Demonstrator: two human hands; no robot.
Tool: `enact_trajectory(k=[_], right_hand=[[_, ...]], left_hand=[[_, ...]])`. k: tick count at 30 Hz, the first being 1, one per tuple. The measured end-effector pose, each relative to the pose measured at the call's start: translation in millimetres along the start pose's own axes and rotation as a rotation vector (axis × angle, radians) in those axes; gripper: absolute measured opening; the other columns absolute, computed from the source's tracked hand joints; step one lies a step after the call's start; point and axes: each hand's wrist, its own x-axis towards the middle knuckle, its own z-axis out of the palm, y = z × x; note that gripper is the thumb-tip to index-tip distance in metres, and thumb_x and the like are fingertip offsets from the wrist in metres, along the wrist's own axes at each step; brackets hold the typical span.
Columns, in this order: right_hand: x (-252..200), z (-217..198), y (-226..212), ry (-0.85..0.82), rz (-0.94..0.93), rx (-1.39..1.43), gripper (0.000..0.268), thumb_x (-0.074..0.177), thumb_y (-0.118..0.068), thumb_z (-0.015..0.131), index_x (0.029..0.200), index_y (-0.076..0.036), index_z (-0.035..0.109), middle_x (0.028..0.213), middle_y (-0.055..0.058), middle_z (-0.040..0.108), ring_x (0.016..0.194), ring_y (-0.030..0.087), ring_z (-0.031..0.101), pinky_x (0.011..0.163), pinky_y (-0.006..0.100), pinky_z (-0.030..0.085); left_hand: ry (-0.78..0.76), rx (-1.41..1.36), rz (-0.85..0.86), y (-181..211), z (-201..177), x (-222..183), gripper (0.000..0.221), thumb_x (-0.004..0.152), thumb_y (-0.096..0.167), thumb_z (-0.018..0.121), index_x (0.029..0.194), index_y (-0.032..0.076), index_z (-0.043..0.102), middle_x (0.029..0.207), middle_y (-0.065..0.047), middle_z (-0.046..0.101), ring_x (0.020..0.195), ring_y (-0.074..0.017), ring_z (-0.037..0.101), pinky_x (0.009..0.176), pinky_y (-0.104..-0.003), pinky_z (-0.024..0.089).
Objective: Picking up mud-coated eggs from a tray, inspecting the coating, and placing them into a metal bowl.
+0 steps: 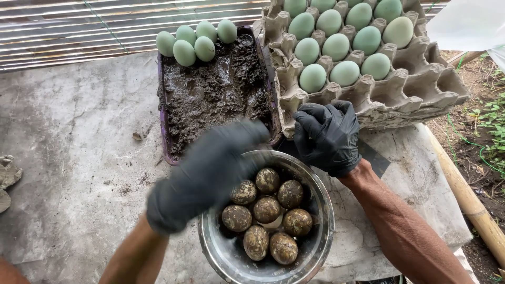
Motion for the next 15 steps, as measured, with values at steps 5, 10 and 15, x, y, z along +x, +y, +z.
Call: enact_trajectory(k=[5,10,15], right_hand=[[2,-2,1,-0.034,0.013,0.022,0.016,0.094,-0.011,0.068,0.11,-0.012,0.068,0.108,0.008,0.073,0.076,0.029,0.064,0.075,0.048,0.043],[3,-1,0,-0.049,0.03,0.044,0.019,0.092,-0.012,0.065,0.111,-0.011,0.068,0.108,0.009,0.073,0.078,0.03,0.065,0.076,0.048,0.042],[4,0,-1,-0.054,0.027,0.021,0.018,0.095,-0.012,0.064,0.112,-0.012,0.068,0.11,0.008,0.074,0.085,0.029,0.068,0.08,0.048,0.043]], left_hand=[[0.323,0.014,-0.196,-97,-51,18,0.008,0.1,0.0,0.066,0.108,0.0,0.064,0.099,-0.016,0.065,0.089,-0.0279,0.065,0.075,-0.035,0.063],[0.521,0.285,-0.299,-223,-74,24,0.023,0.094,-0.008,0.056,0.116,0.0,0.055,0.11,-0.017,0.059,0.103,-0.0305,0.058,0.09,-0.043,0.054],[0.554,0.332,-0.283,-298,-76,37,0.061,0.078,-0.007,0.046,0.138,-0.001,0.055,0.123,-0.027,0.064,0.117,-0.0462,0.058,0.099,-0.056,0.048]])
